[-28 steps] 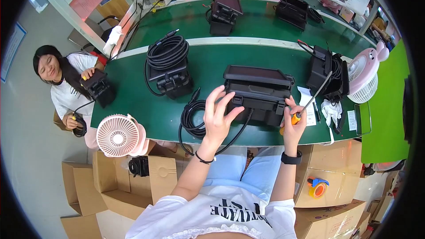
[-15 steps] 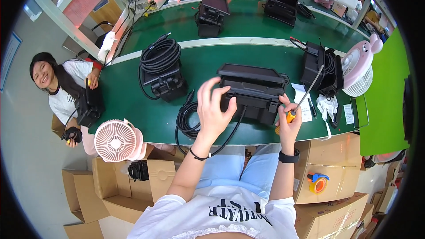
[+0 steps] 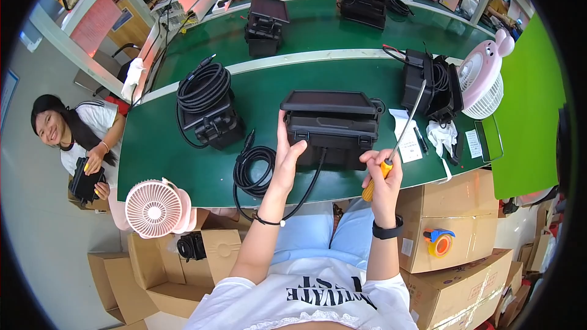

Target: Assembling components into black plastic housing units using a screwdriver on an assembly line.

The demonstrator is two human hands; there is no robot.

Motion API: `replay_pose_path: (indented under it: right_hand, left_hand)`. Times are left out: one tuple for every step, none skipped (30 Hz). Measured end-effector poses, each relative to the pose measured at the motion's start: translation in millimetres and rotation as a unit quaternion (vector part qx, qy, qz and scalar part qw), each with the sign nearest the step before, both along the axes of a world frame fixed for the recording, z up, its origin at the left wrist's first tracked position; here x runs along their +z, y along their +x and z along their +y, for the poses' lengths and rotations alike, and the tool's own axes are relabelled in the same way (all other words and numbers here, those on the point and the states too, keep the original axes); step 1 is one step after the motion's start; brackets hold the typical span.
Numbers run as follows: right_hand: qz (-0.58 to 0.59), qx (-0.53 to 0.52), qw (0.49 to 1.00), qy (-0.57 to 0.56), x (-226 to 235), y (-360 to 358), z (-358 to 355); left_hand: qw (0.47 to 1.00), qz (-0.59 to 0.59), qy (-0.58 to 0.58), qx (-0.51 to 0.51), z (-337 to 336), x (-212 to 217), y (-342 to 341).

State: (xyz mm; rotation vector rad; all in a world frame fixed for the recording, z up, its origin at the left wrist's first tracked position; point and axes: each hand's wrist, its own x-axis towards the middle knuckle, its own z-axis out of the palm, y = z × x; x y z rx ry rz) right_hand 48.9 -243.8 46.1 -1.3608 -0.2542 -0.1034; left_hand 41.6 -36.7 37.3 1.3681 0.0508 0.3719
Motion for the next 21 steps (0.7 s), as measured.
replay_pose_path:
  right_hand:
    - [0.007, 0.026, 0.999, 0.024, 4, 0, -1]
    - [-0.045, -0.014, 0.999, 0.001, 12, 3, 7]
    - [-0.038, -0.012, 0.999, -0.003, 14, 6, 7]
    - [-0.032, -0.009, 0.999, -0.006, 15, 10, 8]
    - [-0.022, 0.001, 1.000, -0.009, 16, 12, 8]
    - [-0.024, 0.002, 1.000, -0.008, 15, 14, 6]
    - [-0.010, 0.006, 0.999, -0.030, 12, 16, 5]
    - [0.003, 0.012, 0.999, -0.052, 11, 17, 5]
    - [0.004, -0.017, 1.000, -0.019, 10, 15, 10]
    - [0.007, -0.027, 0.999, -0.016, 8, 15, 10]
    - [0.011, -0.036, 0.999, -0.013, 7, 16, 11]
    - [0.017, -0.060, 0.997, -0.038, 8, 17, 11]
    - [-0.038, -0.109, 0.990, -0.079, 5, 21, 13]
    - [-0.093, -0.159, 0.976, -0.119, 1, 27, 11]
    - [-0.056, -0.156, 0.974, -0.152, 1, 29, 7]
    - [-0.050, -0.127, 0.981, -0.139, -7, 35, 2]
    - [-0.044, -0.096, 0.986, -0.126, -14, 41, -2]
    - [-0.011, -0.067, 0.993, -0.097, -17, 43, -4]
    - [0.039, -0.044, 0.993, -0.098, -16, 43, -6]
    - [0.089, -0.021, 0.991, -0.098, -14, 43, -7]
    - [0.116, -0.017, 0.988, -0.103, -10, 42, -5]
  left_hand:
    - [1.000, 0.000, -0.003, 0.002, -1, 1, 0]
    - [1.000, 0.000, -0.003, 0.000, -2, 1, 0]
    - [1.000, -0.005, -0.002, -0.004, -2, 1, 0]
    - [1.000, -0.011, -0.002, -0.007, -1, 1, 0]
    - [1.000, -0.014, -0.001, -0.007, -1, -1, 1]
    - [1.000, -0.023, 0.011, 0.004, -2, -4, 2]
    - [0.999, -0.033, 0.024, 0.017, -2, -6, 3]
    - [0.998, -0.037, 0.041, 0.021, -2, -7, 4]
    - [0.998, -0.039, 0.053, 0.022, -1, -7, 4]
    - [0.997, -0.041, 0.064, 0.024, -2, -7, 4]
    - [0.995, -0.045, 0.080, 0.023, -1, -9, 4]
    - [0.996, -0.040, 0.074, 0.018, -2, -9, 4]
    - [0.997, -0.033, 0.068, 0.012, -3, -8, 3]
    - [0.998, -0.025, 0.054, 0.002, -3, -9, 1]
    - [0.999, -0.023, 0.049, -0.004, -3, -9, 0]
    - [0.999, -0.020, 0.044, -0.011, -3, -11, 0]
    - [0.999, -0.014, 0.030, -0.021, -1, -14, -1]
    - [0.999, -0.017, 0.037, -0.018, 1, -21, 1]
    - [0.999, -0.017, 0.043, -0.015, 1, -23, 0]
    - [0.999, -0.022, 0.042, -0.016, 1, -25, 0]
    - [0.999, -0.022, 0.048, -0.011, 1, -27, 0]
